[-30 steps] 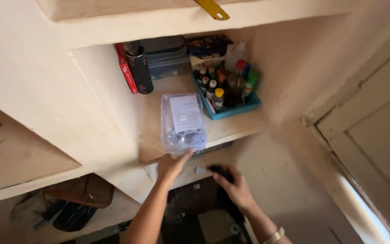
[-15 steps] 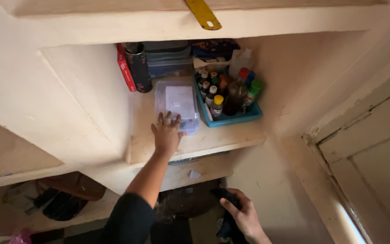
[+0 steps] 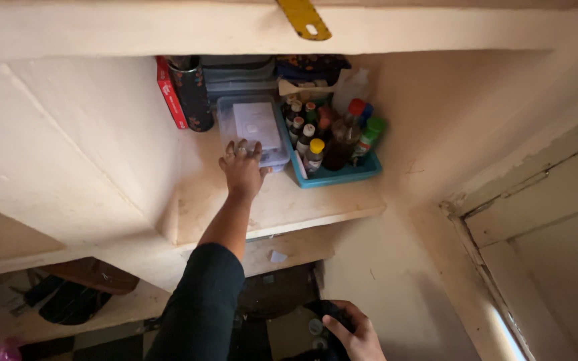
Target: The person organizes items on a multi-tiered shelving unit. They move a water bottle, a plastic container, a wallet, and a doll, placing them in different positions on the shelves.
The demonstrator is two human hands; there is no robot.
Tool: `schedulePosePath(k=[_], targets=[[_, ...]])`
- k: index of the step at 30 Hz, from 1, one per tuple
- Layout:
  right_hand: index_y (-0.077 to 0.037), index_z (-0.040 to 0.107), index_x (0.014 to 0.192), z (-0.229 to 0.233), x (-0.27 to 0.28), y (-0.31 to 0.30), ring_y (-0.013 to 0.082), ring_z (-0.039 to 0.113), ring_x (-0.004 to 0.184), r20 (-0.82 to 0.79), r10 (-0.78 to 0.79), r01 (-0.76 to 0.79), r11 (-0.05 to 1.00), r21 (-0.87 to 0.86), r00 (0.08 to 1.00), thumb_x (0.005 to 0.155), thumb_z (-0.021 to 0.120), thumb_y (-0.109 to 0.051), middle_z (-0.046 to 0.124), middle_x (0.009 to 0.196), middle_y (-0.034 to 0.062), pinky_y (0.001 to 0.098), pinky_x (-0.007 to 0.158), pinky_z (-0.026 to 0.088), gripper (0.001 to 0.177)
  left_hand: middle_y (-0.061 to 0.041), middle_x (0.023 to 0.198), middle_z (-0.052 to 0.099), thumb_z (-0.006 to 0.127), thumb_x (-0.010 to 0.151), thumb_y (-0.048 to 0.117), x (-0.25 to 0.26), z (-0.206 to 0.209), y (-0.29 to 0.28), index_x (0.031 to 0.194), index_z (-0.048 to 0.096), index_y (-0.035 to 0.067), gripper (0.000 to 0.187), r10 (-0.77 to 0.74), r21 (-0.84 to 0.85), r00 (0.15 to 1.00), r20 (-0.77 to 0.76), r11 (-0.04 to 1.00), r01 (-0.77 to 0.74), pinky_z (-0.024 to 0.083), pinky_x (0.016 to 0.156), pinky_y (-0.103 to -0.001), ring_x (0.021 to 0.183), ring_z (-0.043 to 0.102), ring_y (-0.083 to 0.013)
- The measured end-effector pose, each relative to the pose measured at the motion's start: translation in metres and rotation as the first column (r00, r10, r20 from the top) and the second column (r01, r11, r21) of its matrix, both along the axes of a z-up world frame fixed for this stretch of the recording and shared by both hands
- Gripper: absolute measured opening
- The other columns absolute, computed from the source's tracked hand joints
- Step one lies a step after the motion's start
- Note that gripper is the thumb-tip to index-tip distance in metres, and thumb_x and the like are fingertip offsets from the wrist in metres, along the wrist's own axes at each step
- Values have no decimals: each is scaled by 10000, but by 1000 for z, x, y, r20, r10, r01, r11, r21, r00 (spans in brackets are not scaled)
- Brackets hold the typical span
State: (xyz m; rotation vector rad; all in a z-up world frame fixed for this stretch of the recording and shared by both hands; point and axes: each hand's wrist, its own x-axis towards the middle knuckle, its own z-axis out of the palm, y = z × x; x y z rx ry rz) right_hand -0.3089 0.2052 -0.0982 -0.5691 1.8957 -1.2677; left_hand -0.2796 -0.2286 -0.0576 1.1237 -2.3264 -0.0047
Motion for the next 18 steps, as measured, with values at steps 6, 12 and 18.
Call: schedulePosePath(k=[6,12,18], targets=[[-46,709,1195,22,17,4,150,705,966,-37,31,-30,999,19,999,785,843,-165,777,989,75,301,897,546,447,-170,1519,413,869,685,466,12,50,8,1435,516,227,862,-60,191,996,65,981,46,281,1016,-757,1432,264,-430],[4,626,1170,36,27,-3,186,697,912,102,34,-18,987,-158,994,742,823,-44,753,948,106,318,826,567,473,-207,1401,534,729,947,345,80,49,112,1466,472,25,662,-158,75,918,-363,977,198,336,1136,-608,1272,495,-414],[10,638,1208,45,25,-66,191,665,891,-167,195,-215,970,-111,966,840,769,-87,722,955,121,319,789,535,403,-134,1143,728,812,879,290,259,-32,271,1216,662,52,439,-119,547,821,-558,691,472,544,934,-394,1083,707,-275]])
